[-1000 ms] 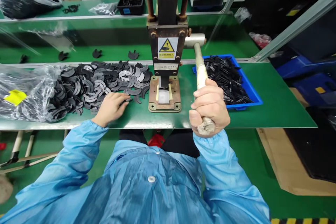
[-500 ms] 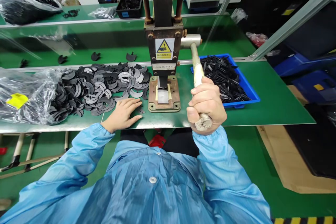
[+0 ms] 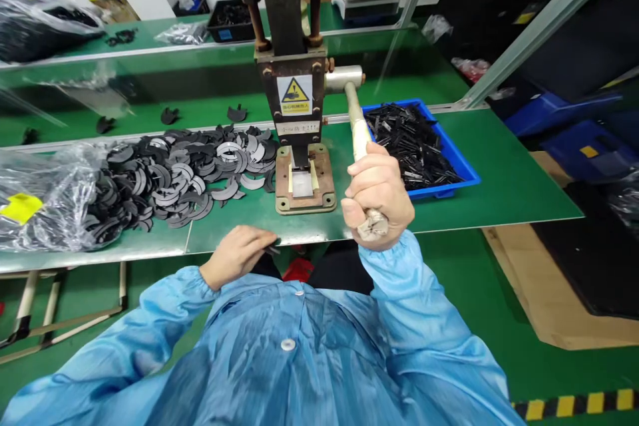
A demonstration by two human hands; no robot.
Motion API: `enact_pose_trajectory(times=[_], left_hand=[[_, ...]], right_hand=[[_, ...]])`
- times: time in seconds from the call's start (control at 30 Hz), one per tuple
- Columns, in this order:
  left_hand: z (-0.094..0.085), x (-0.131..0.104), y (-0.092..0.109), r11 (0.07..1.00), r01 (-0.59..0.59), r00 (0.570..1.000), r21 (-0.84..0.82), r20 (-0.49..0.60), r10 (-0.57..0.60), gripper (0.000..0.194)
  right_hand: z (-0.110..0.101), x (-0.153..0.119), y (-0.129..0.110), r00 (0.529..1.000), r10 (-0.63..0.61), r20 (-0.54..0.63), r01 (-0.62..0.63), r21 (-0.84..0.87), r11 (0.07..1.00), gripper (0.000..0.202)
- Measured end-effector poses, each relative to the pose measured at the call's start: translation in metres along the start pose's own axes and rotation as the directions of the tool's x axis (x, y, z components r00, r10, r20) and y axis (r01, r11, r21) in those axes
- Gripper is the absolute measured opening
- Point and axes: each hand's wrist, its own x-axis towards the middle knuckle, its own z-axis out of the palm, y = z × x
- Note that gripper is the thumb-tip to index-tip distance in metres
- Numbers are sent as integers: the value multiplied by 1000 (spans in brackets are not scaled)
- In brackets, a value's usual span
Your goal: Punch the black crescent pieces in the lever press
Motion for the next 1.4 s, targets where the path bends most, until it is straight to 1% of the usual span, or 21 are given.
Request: enact_pose_trajectory(times=[0.03, 0.07, 0.1, 0.13, 0.17, 0.2, 0.27, 0.33, 0.4, 0.47, 0.53, 0.77, 0.83, 0.93, 1.03, 1.13, 1.23, 1.3, 1.33, 1.37, 1.4], left_hand=[[-2, 10, -1, 993, 79, 996, -85, -24, -81, 30], [-5, 22, -3, 964, 177, 981, -196, -44, -189, 29], [-7, 35, -6, 904, 276, 950, -327, -47, -307, 29], [-10, 51, -10, 812, 358, 911, -460, -20, -412, 30], [-12, 67, -16, 702, 413, 870, -580, 22, -493, 32], [-14, 84, -21, 598, 445, 838, -667, 76, -540, 33], [-17, 117, -32, 444, 495, 790, -747, 175, -587, 34], [-18, 145, -41, 347, 546, 746, -763, 254, -616, 31], [-19, 166, -45, 295, 594, 709, -748, 314, -631, 27], [-19, 179, -47, 274, 629, 684, -727, 350, -640, 27], [-19, 187, -47, 266, 652, 669, -710, 375, -641, 27], [-20, 202, -48, 263, 698, 658, -666, 453, -601, 22], [-22, 205, -49, 283, 715, 655, -639, 471, -591, 21], [-23, 210, -53, 344, 743, 648, -575, 488, -584, 17], [-23, 215, -57, 377, 778, 618, -502, 507, -601, 14], [-23, 220, -60, 359, 809, 580, -465, 535, -614, 15], [-23, 221, -54, 327, 824, 556, -462, 551, -623, 14], [-22, 219, -47, 311, 817, 559, -485, 537, -632, 15], [-20, 217, -42, 306, 807, 568, -505, 523, -635, 16], [-19, 214, -39, 305, 790, 584, -532, 503, -637, 16], [-19, 211, -37, 310, 765, 609, -565, 480, -631, 15]], right_hand=[[0, 0, 0, 1000, -3, 0, 3, 6, 1000, 31], [0, 0, 0, 1000, -5, 1, 5, 11, 1000, 30], [0, 0, 0, 1000, -6, 4, 5, 15, 1000, 30], [-1, 0, 0, 1000, -5, 9, 5, 18, 1000, 30], [-1, 0, 0, 1000, -5, 17, 4, 19, 1000, 29], [-2, 0, 0, 1000, -3, 25, 3, 19, 1000, 29], [-3, 0, 0, 999, -2, 44, 1, 18, 1000, 28], [-4, 0, 0, 998, -6, 55, 5, 18, 1000, 27], [-5, 0, 0, 999, -10, 51, 9, 20, 1000, 26], [-4, -1, 1, 999, -14, 48, 13, 23, 1000, 26], [-4, -1, 2, 999, -16, 51, 15, 25, 1000, 26], [-4, -2, 3, 999, -23, 40, 21, 36, 999, 26], [-4, -2, 1, 999, -12, 42, 11, 32, 999, 26], [-2, -2, 0, 1000, 4, 23, -5, 32, 999, 27], [0, -2, 0, 1000, 5, -11, -4, 36, 999, 27], [2, -3, 1, 1000, -2, -28, 3, 35, 999, 27], [2, -3, 2, 999, -11, -30, 11, 30, 999, 29], [1, -2, 1, 1000, -14, -19, 14, 28, 1000, 28], [0, -2, 1, 1000, -15, -7, 15, 25, 1000, 28], [-1, -1, 1, 1000, -15, 7, 14, 23, 1000, 27], [-2, -1, 1, 1000, -13, 22, 13, 20, 1000, 27]])
